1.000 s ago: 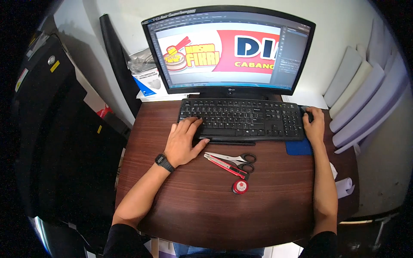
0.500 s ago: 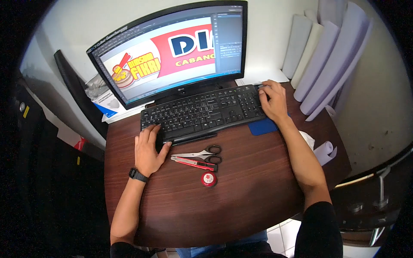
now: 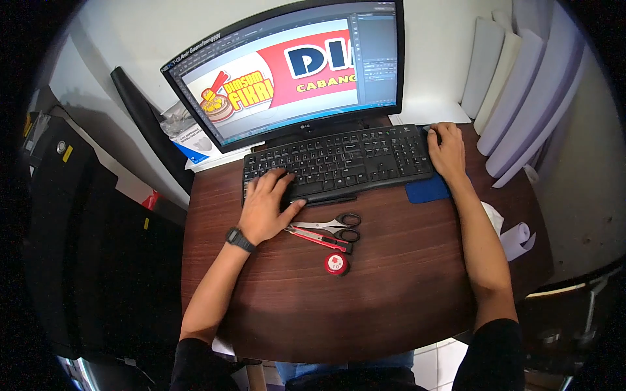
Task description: Designing a logo for 'Dimsum Fikri' using graphic design software on a computer.
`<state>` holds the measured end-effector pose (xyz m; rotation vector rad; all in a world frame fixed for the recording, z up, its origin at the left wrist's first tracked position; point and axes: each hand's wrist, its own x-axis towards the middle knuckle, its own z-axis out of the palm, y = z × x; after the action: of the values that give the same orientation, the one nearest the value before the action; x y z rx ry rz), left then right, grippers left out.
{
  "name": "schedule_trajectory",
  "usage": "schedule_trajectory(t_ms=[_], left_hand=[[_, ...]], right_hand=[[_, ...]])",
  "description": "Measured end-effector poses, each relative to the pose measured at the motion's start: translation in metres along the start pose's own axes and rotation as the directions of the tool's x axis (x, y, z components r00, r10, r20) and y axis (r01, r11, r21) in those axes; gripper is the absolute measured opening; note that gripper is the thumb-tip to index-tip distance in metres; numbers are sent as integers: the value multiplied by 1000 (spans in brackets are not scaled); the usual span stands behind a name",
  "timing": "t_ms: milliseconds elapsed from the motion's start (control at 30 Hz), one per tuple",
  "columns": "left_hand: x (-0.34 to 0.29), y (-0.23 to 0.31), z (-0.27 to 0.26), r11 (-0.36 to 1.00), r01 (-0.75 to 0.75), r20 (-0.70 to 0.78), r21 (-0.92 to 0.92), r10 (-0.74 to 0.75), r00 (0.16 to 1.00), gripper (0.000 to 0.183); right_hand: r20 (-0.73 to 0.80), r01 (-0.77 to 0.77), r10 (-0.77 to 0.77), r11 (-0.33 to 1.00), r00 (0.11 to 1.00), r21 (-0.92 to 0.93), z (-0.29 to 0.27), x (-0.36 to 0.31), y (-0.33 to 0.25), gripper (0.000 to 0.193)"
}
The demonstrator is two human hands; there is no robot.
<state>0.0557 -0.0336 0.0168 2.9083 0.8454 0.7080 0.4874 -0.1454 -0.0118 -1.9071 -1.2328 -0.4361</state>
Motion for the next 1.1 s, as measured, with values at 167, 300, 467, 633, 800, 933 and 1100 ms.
schedule_trajectory(t_ms=[167,300,467,633,800,933,1100], left_hand=[[51,33,30,992,-123,-48,3,123,991,56],[59,47,51,999,-47,-112,-25,44,993,61],[56,47,62,996,-87,-123,22,89,988,68],[58,49,62,996,-89,-149,27,92,984,74],[59,49,64,995,-84,-112,46,89,990,75],[60,49,64,994,-99,-136,39,103,985,76],[60,49,65,994,-105,-156,38,109,982,77]], right_hand=[[4,1,-1,1000,1000,26,-1,0,2,26],[5,5,-5,999,1000,34,1,-2,0,26],[10,3,-4,1000,1000,30,-1,-2,0,24],[18,24,-25,1000,1000,11,0,-2,4,22],[5,37,-37,999,999,11,0,-1,3,22],[10,40,-40,999,999,5,1,-1,3,23],[0,49,-49,999,999,9,1,-2,3,22]])
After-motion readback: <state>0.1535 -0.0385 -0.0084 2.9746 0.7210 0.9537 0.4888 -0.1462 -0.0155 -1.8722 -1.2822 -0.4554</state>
